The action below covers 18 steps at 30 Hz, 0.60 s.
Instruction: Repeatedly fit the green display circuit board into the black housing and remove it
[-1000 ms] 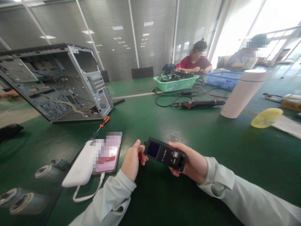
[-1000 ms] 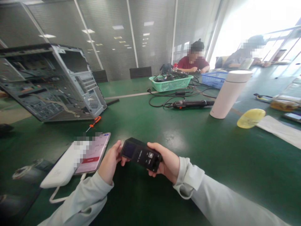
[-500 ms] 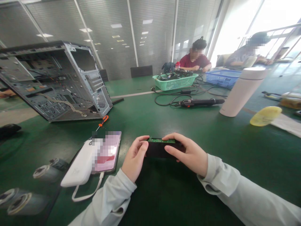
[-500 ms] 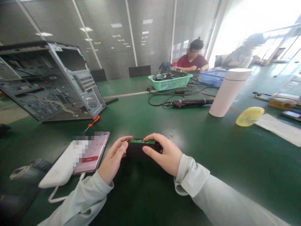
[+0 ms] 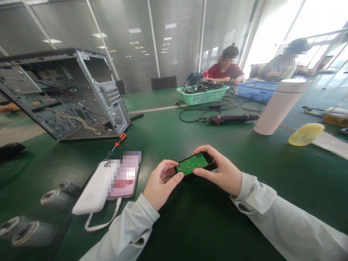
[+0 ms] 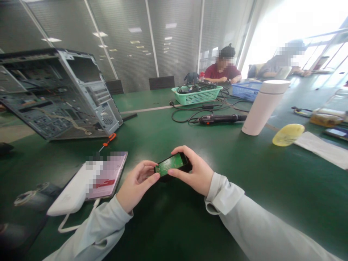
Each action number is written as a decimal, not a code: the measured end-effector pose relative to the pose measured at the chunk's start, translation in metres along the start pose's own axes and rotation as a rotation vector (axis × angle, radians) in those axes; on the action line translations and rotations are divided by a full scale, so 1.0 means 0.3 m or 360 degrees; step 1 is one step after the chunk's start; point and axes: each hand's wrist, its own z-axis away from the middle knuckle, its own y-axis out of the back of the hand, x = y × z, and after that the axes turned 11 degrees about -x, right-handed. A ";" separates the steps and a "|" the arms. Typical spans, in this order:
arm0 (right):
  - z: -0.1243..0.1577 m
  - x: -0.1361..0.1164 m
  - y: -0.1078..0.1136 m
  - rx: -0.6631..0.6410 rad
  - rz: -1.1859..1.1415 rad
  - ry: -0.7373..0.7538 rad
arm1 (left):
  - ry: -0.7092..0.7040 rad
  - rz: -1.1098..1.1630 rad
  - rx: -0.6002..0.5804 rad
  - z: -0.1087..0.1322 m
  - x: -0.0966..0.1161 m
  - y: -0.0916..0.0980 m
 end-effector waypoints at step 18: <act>0.000 -0.001 0.001 -0.0060 0.0085 0.0131 | -0.0425 -0.0476 0.0140 0.021 0.019 0.008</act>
